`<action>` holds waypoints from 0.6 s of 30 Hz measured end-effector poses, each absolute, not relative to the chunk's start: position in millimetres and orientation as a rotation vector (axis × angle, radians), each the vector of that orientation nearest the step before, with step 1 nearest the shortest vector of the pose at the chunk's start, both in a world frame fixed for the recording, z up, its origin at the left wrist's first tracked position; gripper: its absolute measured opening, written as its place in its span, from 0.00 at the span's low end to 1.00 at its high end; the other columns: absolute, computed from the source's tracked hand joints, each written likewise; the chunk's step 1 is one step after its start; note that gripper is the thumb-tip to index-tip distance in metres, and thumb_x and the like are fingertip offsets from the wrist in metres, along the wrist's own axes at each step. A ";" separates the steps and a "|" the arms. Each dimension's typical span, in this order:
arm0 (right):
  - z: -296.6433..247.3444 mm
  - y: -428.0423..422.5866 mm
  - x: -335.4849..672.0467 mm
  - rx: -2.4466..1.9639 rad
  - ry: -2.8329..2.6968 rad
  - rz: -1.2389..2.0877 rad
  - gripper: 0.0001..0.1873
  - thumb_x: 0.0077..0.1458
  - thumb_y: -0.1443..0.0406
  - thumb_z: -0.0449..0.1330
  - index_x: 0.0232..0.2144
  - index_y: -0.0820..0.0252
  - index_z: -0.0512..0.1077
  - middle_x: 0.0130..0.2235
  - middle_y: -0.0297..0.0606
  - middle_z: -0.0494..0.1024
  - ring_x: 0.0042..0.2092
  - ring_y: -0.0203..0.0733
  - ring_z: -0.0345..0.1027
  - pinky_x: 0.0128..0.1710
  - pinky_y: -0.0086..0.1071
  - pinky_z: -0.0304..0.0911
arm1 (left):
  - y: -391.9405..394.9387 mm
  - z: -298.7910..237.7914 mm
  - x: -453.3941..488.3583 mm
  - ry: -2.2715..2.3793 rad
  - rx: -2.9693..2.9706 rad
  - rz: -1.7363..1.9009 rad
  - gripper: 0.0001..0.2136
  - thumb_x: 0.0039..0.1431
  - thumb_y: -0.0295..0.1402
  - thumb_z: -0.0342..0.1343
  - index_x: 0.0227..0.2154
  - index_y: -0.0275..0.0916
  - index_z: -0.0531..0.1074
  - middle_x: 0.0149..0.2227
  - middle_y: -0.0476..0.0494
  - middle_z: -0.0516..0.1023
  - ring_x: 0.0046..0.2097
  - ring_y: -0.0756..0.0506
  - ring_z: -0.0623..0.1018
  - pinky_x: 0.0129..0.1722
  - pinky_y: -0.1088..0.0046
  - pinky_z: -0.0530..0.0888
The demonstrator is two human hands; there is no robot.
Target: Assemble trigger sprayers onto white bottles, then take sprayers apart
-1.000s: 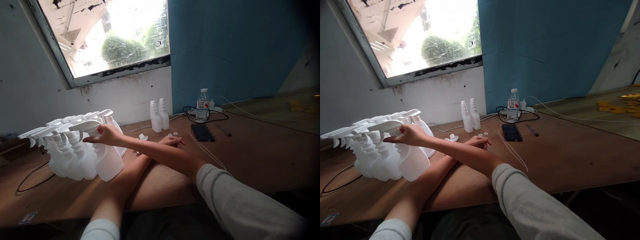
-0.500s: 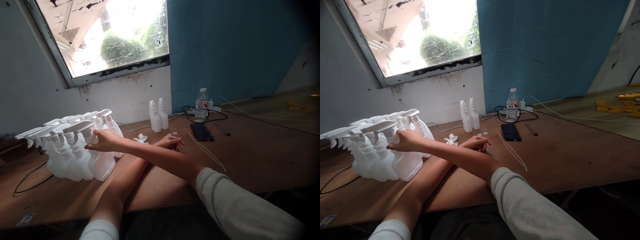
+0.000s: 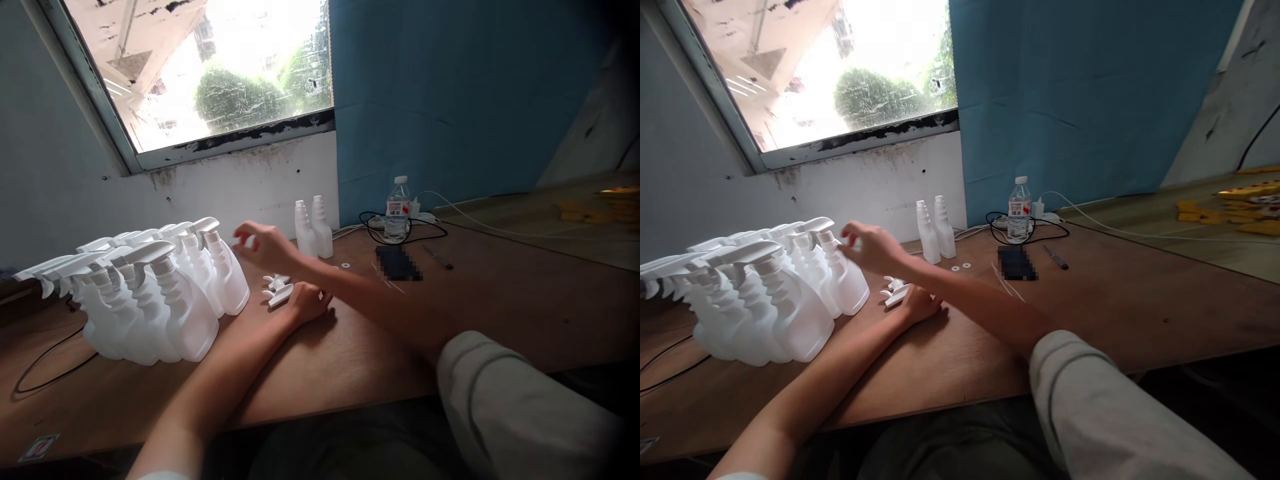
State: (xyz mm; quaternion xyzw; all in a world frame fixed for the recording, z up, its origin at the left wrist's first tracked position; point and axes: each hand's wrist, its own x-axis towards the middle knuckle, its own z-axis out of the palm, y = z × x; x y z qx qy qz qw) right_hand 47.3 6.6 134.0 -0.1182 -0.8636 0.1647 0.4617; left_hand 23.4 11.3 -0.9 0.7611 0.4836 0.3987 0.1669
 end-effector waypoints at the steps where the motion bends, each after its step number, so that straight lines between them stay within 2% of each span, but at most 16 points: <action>1: 131.8 22.9 67.0 -0.364 -2.108 0.366 0.13 0.62 0.59 0.58 0.44 0.63 0.70 0.40 0.39 0.78 0.29 0.32 0.68 0.30 0.27 0.60 | 4.6 -0.3 14.8 1.379 2.263 1.122 0.08 0.58 0.35 0.55 0.31 0.38 0.76 0.37 0.39 0.77 0.46 0.39 0.74 0.51 0.59 0.68; 3: 119.6 57.3 107.0 -0.589 -2.169 0.253 0.11 0.62 0.61 0.56 0.42 0.64 0.72 0.38 0.39 0.79 0.30 0.34 0.69 0.31 0.27 0.61 | -5.9 1.3 -1.3 1.530 2.513 1.092 0.09 0.59 0.32 0.52 0.40 0.39 0.75 0.47 0.37 0.75 0.53 0.37 0.69 0.57 0.55 0.63; 5: 96.4 88.1 144.8 -0.921 -2.294 0.061 0.12 0.63 0.62 0.54 0.41 0.64 0.73 0.37 0.41 0.79 0.34 0.38 0.71 0.36 0.29 0.63 | -12.1 2.4 -13.8 1.879 2.680 1.029 0.14 0.61 0.31 0.50 0.49 0.37 0.70 0.54 0.35 0.71 0.55 0.35 0.67 0.56 0.53 0.63; 7: 66.2 109.7 177.8 -1.037 -2.349 0.031 0.11 0.60 0.67 0.56 0.39 0.67 0.76 0.39 0.48 0.79 0.41 0.45 0.72 0.42 0.34 0.64 | -15.0 3.0 -22.2 2.235 2.646 0.921 0.18 0.61 0.34 0.51 0.52 0.35 0.67 0.54 0.33 0.69 0.53 0.34 0.67 0.52 0.53 0.65; 9: 36.6 120.8 203.4 -1.089 -2.413 0.006 0.12 0.56 0.67 0.60 0.42 0.66 0.77 0.48 0.53 0.76 0.50 0.54 0.68 0.49 0.41 0.62 | -16.2 3.3 -27.5 2.421 2.568 0.793 0.20 0.62 0.38 0.51 0.54 0.33 0.66 0.52 0.32 0.70 0.50 0.34 0.68 0.49 0.54 0.67; 11: 14.2 123.9 219.3 -1.142 -2.472 0.003 0.16 0.58 0.64 0.59 0.47 0.61 0.77 0.55 0.54 0.72 0.57 0.62 0.61 0.52 0.52 0.59 | -16.8 3.4 -30.8 2.488 2.535 0.687 0.20 0.64 0.41 0.49 0.52 0.33 0.68 0.50 0.32 0.70 0.49 0.34 0.68 0.47 0.54 0.67; 13: 1.6 122.6 225.5 -1.164 -2.531 -0.008 0.18 0.62 0.63 0.54 0.51 0.56 0.76 0.58 0.53 0.68 0.60 0.64 0.56 0.53 0.59 0.55 | -16.5 3.0 -33.3 2.465 2.530 0.637 0.17 0.64 0.41 0.49 0.47 0.35 0.72 0.49 0.33 0.71 0.49 0.34 0.69 0.47 0.54 0.67; 15: -3.3 119.7 224.0 -1.105 -2.570 -0.047 0.18 0.64 0.62 0.52 0.50 0.55 0.77 0.59 0.51 0.68 0.61 0.63 0.54 0.54 0.59 0.52 | -15.0 1.7 -35.5 2.345 2.568 0.681 0.12 0.64 0.37 0.49 0.41 0.36 0.75 0.49 0.35 0.71 0.49 0.36 0.69 0.48 0.55 0.68; 18: -5.9 114.7 214.6 -0.967 -2.561 -0.037 0.16 0.62 0.60 0.55 0.46 0.57 0.79 0.56 0.50 0.71 0.59 0.60 0.56 0.55 0.57 0.52 | -11.5 -0.7 -37.4 1.985 2.687 0.909 0.08 0.62 0.31 0.50 0.36 0.37 0.75 0.49 0.37 0.71 0.49 0.39 0.70 0.50 0.57 0.69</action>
